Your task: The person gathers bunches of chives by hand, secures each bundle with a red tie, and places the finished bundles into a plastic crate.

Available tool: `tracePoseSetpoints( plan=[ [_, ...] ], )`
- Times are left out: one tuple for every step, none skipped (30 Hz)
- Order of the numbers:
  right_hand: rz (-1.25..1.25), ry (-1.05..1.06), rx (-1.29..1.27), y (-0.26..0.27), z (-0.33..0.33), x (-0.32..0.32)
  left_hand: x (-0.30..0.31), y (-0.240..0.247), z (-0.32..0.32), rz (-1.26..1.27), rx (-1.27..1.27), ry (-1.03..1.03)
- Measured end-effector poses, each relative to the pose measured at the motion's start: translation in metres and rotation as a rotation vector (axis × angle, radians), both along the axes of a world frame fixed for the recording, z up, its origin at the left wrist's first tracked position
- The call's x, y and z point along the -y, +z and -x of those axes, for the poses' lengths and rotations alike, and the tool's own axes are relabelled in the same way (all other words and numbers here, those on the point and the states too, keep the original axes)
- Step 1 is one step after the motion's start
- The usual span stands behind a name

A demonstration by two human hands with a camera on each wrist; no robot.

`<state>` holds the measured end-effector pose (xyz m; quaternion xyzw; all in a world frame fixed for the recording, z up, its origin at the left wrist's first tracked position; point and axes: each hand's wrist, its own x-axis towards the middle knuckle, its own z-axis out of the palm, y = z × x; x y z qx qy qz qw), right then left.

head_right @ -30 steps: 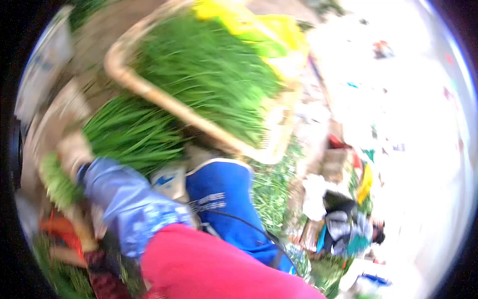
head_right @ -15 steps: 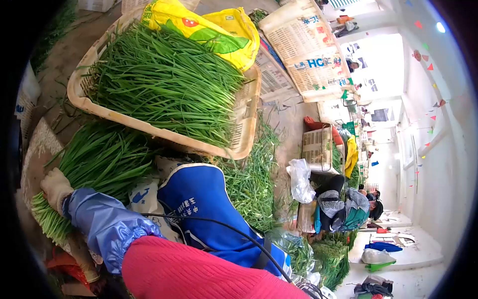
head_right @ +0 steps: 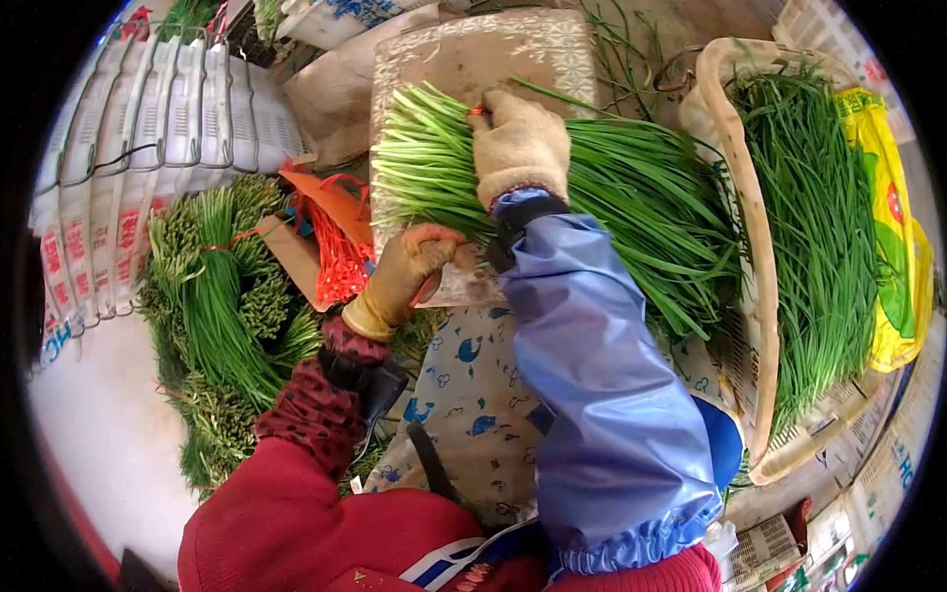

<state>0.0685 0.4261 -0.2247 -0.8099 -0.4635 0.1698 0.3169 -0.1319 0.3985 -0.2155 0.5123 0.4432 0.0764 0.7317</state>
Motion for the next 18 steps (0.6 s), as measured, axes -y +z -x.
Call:
tracePoseSetpoints(
  plan=[
    [0.042, -0.003, -0.013, 0.002, -0.002, 0.0, -0.003, 0.004, -0.003, 0.077, 0.065, 0.034],
    [0.033, -0.008, -0.044, 0.002, -0.002, 0.001, -0.004, 0.005, -0.005, 0.127, 0.102, 0.059],
    [0.035, -0.012, -0.048, 0.002, -0.003, 0.002, -0.006, 0.006, -0.007, 0.175, 0.141, 0.084],
    [0.032, -0.015, -0.052, 0.002, -0.004, 0.003, -0.008, 0.007, -0.009, 0.22, 0.18, 0.108],
    [0.027, -0.018, -0.058, 0.002, -0.004, 0.002, -0.009, 0.008, -0.012, 0.208, 0.19, 0.106],
    [0.047, -0.017, -0.071, 0.002, -0.005, 0.001, -0.009, 0.009, -0.016, 0.197, 0.198, 0.103],
    [0.027, -0.021, -0.084, -0.002, -0.005, 0.001, -0.009, 0.009, -0.019, 0.186, 0.205, 0.101],
    [0.006, -0.024, -0.098, -0.005, -0.006, 0.001, -0.011, 0.01, -0.023, 0.202, 0.164, 0.095],
    [-0.017, -0.028, -0.111, -0.007, -0.006, 0.001, -0.014, 0.01, -0.026, 0.174, 0.139, 0.082],
    [0.012, -0.021, -0.135, -0.006, -0.008, 0.001, -0.018, 0.013, -0.03, 0.145, 0.117, 0.068],
    [0.018, -0.019, -0.155, -0.005, -0.009, 0.001, -0.02, 0.016, -0.035, 0.118, 0.096, 0.055],
    [0.027, -0.018, -0.175, -0.004, -0.01, 0.002, -0.023, 0.02, -0.039, 0.063, 0.084, 0.039],
    [0.036, -0.017, -0.196, -0.003, -0.011, 0.002, -0.026, 0.017, -0.044, 0.049, 0.086, 0.06],
    [0.033, -0.017, -0.204, -0.003, -0.012, 0.002, -0.03, 0.013, -0.051, 0.034, 0.088, 0.08],
    [0.033, -0.031, -0.247, -0.003, -0.013, 0.002, -0.033, 0.01, -0.057, 0.02, 0.088, 0.101],
    [0.03, -0.045, -0.29, -0.006, -0.014, 0.002, -0.038, 0.018, -0.065, 0.025, 0.041, 0.138],
    [0.029, -0.057, -0.331, -0.008, -0.015, 0.001, -0.042, 0.018, -0.071, 0.006, 0.016, 0.137],
    [0.061, -0.057, -0.457, -0.011, -0.019, 0.0, -0.046, 0.018, -0.076, -0.011, -0.009, 0.141]
  ],
)
